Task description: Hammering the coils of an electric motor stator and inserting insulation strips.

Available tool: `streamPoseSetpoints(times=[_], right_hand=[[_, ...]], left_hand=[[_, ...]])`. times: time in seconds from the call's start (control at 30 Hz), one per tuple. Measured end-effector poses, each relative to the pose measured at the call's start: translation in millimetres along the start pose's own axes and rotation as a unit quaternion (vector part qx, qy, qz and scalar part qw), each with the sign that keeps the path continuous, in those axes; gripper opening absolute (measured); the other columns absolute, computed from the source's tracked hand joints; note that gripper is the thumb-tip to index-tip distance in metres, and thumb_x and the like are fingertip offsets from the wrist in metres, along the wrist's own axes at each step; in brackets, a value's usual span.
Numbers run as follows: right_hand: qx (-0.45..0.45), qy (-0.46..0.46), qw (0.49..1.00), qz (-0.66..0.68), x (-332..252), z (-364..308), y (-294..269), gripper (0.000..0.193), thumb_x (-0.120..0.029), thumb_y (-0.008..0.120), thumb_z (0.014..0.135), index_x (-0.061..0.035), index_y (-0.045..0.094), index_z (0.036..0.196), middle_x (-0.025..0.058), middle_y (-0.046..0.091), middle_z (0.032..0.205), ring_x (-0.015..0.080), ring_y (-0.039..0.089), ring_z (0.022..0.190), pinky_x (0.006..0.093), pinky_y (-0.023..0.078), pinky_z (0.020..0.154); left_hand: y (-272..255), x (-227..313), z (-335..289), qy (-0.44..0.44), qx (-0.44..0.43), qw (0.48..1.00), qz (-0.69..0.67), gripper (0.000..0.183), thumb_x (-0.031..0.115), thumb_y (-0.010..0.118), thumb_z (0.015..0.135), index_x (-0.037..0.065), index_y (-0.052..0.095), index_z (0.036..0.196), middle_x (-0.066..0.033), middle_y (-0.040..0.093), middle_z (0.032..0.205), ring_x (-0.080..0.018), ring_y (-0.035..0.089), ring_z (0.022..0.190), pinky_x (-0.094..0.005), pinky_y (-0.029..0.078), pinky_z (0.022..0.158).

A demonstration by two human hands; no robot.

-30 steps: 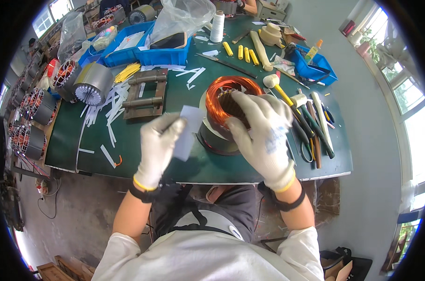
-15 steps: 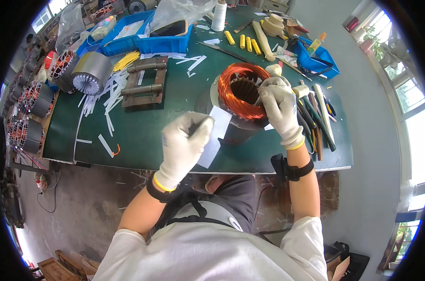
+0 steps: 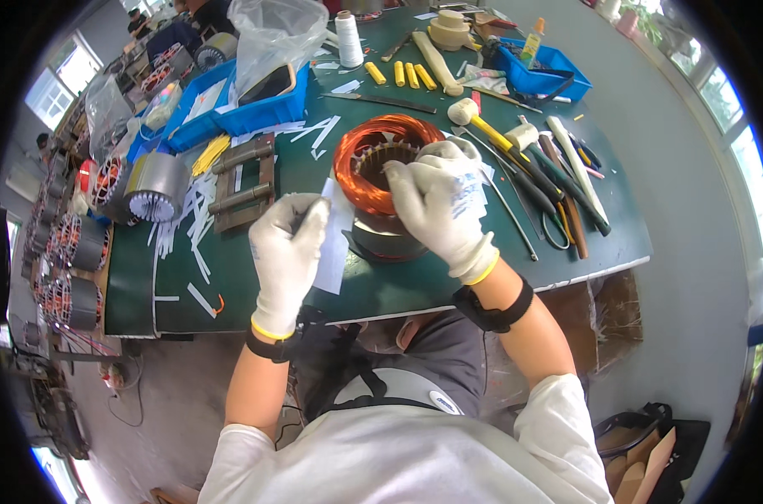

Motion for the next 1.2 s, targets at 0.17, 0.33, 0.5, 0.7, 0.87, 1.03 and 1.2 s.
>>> streamPoseSetpoints(times=[0.17,0.33,0.5,0.7,0.87,1.03,1.2], right_hand=[[0.002,0.005,0.993,-0.114,-25,-1,5,0.017,-0.022,0.068,0.082,-0.012,0.07,0.068,0.0062,0.06,0.063,0.0261,0.057,0.069,0.0449,0.042,0.077],[-0.114,0.191,0.967,0.12,30,21,-1,0.024,-0.028,0.064,0.086,-0.0065,0.072,0.081,0.0131,0.068,0.077,0.0342,0.067,0.082,0.0477,0.05,0.078],[-0.302,0.257,0.891,0.222,91,31,46,0.063,-0.016,0.06,0.079,-0.0069,0.051,0.141,0.016,0.068,0.112,0.0253,0.066,0.102,0.0338,0.051,0.093],[-0.269,0.29,0.84,0.371,86,15,57,0.069,-0.008,0.055,0.074,-0.0023,0.049,0.142,0.0161,0.061,0.131,0.0256,0.058,0.122,0.0307,0.043,0.107],[-0.212,0.305,0.837,0.402,94,11,65,0.064,-0.005,0.053,0.076,0.002,0.05,0.14,0.0166,0.062,0.129,0.0245,0.06,0.119,0.0317,0.044,0.106],[-0.197,0.317,0.828,0.418,92,9,65,0.062,-0.003,0.057,0.076,0.0017,0.052,0.138,0.0179,0.063,0.126,0.0247,0.06,0.119,0.032,0.045,0.106],[-0.2,0.332,0.826,0.408,94,11,65,0.06,-0.001,0.057,0.076,0.0018,0.054,0.135,0.0174,0.065,0.122,0.0251,0.062,0.115,0.0332,0.048,0.1]], left_hand=[[0,-16,41,-0.01,-0.053,0.998,0.021,0.012,0.009,0.064,0.096,-0.001,0.071,0.094,0.0017,0.065,0.08,-0.004,0.054,0.07,-0.0219,0.045,0.065],[-7,-15,80,-0.051,-0.146,0.979,0.133,0.022,0.018,0.063,0.098,-0.002,0.07,0.1,-0.0003,0.067,0.084,-0.0062,0.056,0.075,-0.0238,0.047,0.07],[13,-6,99,-0.016,-0.163,0.98,0.117,0.017,0.013,0.062,0.098,-0.002,0.069,0.1,0.0028,0.061,0.079,-0.0052,0.047,0.069,-0.0235,0.04,0.063],[11,-16,100,-0.01,-0.128,0.99,0.055,0.024,0.019,0.067,0.097,-0.003,0.068,0.104,-0.0006,0.066,0.091,-0.0066,0.056,0.081,-0.0238,0.046,0.075],[21,0,115,-0.019,-0.191,0.974,0.121,0.024,0.023,0.065,0.098,-0.001,0.067,0.098,0.0,0.065,0.087,-0.0067,0.054,0.08,-0.024,0.045,0.076],[16,-3,109,0.055,-0.155,0.973,0.16,0.021,0.02,0.063,0.099,0.0,0.065,0.095,0.0008,0.062,0.083,-0.0067,0.051,0.075,-0.0235,0.043,0.069],[28,-1,119,-0.008,-0.145,0.976,0.16,0.021,0.021,0.063,0.099,0.0,0.065,0.099,0.0008,0.063,0.083,-0.0071,0.052,0.075,-0.024,0.043,0.069]])
Point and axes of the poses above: each hand's wrist, its own z-axis towards the middle knuckle, its own y-axis out of the palm, x = y × z, the point moved 8 cm from there along z, towards the middle knuckle
